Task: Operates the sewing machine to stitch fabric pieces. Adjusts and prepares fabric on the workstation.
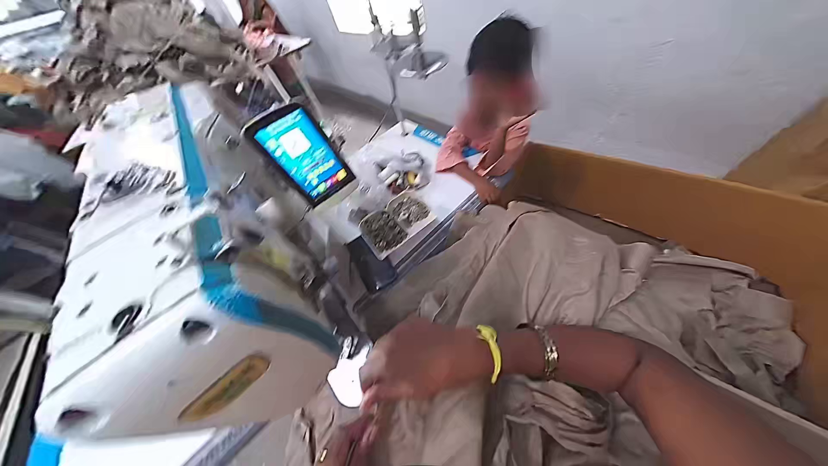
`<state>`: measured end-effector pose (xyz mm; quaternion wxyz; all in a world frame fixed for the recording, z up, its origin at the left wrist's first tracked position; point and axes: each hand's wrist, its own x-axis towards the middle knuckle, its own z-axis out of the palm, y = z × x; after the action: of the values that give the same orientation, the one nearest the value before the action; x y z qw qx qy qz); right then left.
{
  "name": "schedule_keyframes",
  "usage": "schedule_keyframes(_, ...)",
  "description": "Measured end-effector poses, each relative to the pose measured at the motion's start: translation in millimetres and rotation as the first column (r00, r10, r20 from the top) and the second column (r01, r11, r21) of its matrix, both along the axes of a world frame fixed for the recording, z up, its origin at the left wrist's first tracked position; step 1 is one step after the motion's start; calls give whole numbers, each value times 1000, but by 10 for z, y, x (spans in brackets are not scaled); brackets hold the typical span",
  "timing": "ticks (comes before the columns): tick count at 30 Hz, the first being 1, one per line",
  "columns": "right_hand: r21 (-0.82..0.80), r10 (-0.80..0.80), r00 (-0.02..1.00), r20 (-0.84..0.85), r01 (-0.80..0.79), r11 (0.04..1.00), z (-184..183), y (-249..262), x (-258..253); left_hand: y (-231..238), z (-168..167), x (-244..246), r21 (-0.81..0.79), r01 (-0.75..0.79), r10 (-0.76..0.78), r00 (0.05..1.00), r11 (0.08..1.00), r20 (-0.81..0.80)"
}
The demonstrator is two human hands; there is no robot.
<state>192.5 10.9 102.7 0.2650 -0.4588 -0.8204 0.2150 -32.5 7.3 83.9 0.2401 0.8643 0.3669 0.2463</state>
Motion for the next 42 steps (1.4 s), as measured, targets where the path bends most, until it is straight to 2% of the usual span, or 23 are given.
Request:
schedule_keyframes(2, -13, -29, 994, -104, 28, 1000, -112, 105, 76, -77, -78, 8, -27, -28, 28, 999, 999, 18)
schedule_keyframes(4, -116, -97, 974, -203, 75, 990, -119, 253, 126, -122, -167, 23, -75, -57, 60, 998, 996, 32)
schedule_keyframes(8, -292, -239, 937, -255, 161, 943, -122, 447, 47, -148, -328, 47, -73, -77, 80, 996, 994, 31)
schedule_keyframes(18, -229, -399, 859, -322, 338, 913, -208, 456, -145, -32, -412, 80, -106, -11, 28, 987, 994, 161)
schedule_keyframes(20, -230, -399, 860, -317, 339, 912, -230, 458, -148, -10, -400, 101, -80, 2, 11, 987, 997, 159)
schedule_keyframes(22, -290, -353, 876, -329, 262, 921, -191, 441, -67, 18, -364, 107, -65, -27, 40, 980, 997, 195)
schedule_keyframes(24, -393, -253, 922, -294, 124, 911, -77, 389, 116, 101, -294, 41, -153, -99, 142, 940, 983, 309)
schedule_keyframes(26, -460, -142, 972, -188, 41, 887, 37, 315, 305, 233, -219, -17, -353, -144, 295, 856, 924, 424)
schedule_keyframes(27, -483, -122, 987, -102, 58, 874, 52, 277, 341, 293, -199, -29, -451, -147, 364, 820, 880, 442)
schedule_keyframes(29, -473, -194, 980, -36, 154, 868, 41, 260, 318, 402, -183, 5, -551, -122, 417, 789, 826, 450)
schedule_keyframes(33, -381, -347, 938, -12, 317, 869, 29, 406, 335, 579, -155, 202, -547, -165, 452, 774, 821, 444)
schedule_keyframes(36, -322, -358, 934, 17, 344, 882, 47, 431, 318, 614, -110, 205, -533, -195, 443, 808, 823, 389)
schedule_keyframes(40, -340, -358, 933, 30, 346, 874, 14, 430, 291, 607, -169, 172, -524, -183, 427, 814, 832, 393)
schedule_keyframes(42, -265, -348, 935, 71, 354, 897, -55, 459, 415, 624, -192, 170, -545, -148, 417, 811, 825, 411)
